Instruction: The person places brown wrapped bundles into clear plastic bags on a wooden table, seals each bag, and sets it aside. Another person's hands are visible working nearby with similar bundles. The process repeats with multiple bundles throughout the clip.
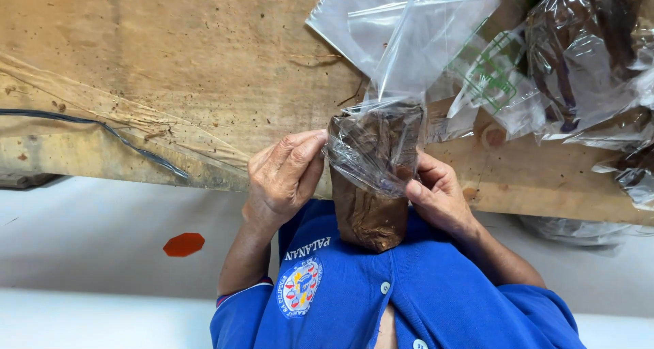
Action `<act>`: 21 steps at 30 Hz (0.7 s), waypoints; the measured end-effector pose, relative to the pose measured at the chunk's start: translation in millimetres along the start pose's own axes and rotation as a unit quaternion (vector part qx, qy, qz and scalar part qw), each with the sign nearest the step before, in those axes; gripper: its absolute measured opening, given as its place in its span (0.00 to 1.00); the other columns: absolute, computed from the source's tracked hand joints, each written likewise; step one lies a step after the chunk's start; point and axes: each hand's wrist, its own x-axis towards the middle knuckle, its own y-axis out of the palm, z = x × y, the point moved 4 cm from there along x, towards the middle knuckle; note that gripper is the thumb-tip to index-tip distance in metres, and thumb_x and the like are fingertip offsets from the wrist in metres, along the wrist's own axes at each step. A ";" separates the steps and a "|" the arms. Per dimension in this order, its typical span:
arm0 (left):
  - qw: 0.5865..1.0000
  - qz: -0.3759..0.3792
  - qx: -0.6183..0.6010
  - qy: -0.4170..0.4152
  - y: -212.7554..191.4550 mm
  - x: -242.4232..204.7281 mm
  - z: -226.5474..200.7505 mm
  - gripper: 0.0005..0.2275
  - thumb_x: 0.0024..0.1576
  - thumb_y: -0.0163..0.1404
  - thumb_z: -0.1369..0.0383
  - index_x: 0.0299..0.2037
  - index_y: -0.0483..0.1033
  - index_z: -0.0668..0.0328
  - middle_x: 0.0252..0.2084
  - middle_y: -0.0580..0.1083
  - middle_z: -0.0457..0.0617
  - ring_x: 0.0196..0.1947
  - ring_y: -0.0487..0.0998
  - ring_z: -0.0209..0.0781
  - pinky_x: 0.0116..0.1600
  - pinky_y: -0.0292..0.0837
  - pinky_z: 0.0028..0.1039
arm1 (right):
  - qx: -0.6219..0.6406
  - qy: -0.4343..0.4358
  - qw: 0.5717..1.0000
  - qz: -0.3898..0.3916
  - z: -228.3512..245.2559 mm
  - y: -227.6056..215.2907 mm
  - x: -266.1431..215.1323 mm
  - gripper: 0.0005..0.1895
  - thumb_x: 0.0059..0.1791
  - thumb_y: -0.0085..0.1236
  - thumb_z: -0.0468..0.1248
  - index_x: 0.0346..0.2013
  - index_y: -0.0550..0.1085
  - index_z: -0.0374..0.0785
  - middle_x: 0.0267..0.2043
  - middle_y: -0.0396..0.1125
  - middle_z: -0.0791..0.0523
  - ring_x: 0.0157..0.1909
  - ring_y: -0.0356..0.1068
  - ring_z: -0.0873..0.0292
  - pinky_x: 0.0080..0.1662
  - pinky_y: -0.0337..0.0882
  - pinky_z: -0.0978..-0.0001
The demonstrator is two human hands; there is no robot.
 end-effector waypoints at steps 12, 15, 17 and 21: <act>0.973 0.198 -0.062 0.106 6.3 -18.9 -13.9 0.05 0.62 0.52 0.68 0.39 0.81 0.58 0.34 0.76 0.55 0.31 0.80 0.52 0.33 0.73 0.32 | -0.324 -0.086 0.921 0.199 28.8 -39.2 -16.3 0.23 0.44 0.69 0.41 0.47 0.80 0.25 0.45 0.72 0.42 0.46 0.78 0.44 0.45 0.75 0.44; 0.964 0.224 -0.089 0.109 6.9 -24.3 -14.3 0.09 0.64 0.48 0.64 0.36 0.79 0.56 0.35 0.74 0.54 0.32 0.78 0.51 0.34 0.72 0.31 | -0.357 -0.084 0.907 0.205 43.9 -32.2 -17.7 0.18 0.53 0.51 0.42 0.43 0.81 0.30 0.37 0.72 0.46 0.35 0.76 0.46 0.36 0.76 0.53; 0.957 0.251 -0.103 0.100 7.0 -25.0 -15.9 0.05 0.61 0.52 0.68 0.34 0.78 0.56 0.31 0.74 0.54 0.30 0.79 0.51 0.34 0.71 0.31 | -0.421 -0.116 0.869 0.232 37.4 -51.9 -29.0 0.17 0.54 0.49 0.38 0.46 0.80 0.29 0.43 0.73 0.41 0.37 0.76 0.39 0.35 0.76 0.48; 0.942 0.303 -0.097 0.109 3.5 -22.2 -19.5 0.10 0.63 0.49 0.63 0.30 0.75 0.53 0.29 0.72 0.50 0.26 0.76 0.47 0.33 0.69 0.33 | -0.462 -0.152 0.829 0.275 68.1 -13.3 -18.2 0.17 0.56 0.46 0.39 0.46 0.79 0.31 0.42 0.72 0.39 0.38 0.74 0.34 0.36 0.76 0.44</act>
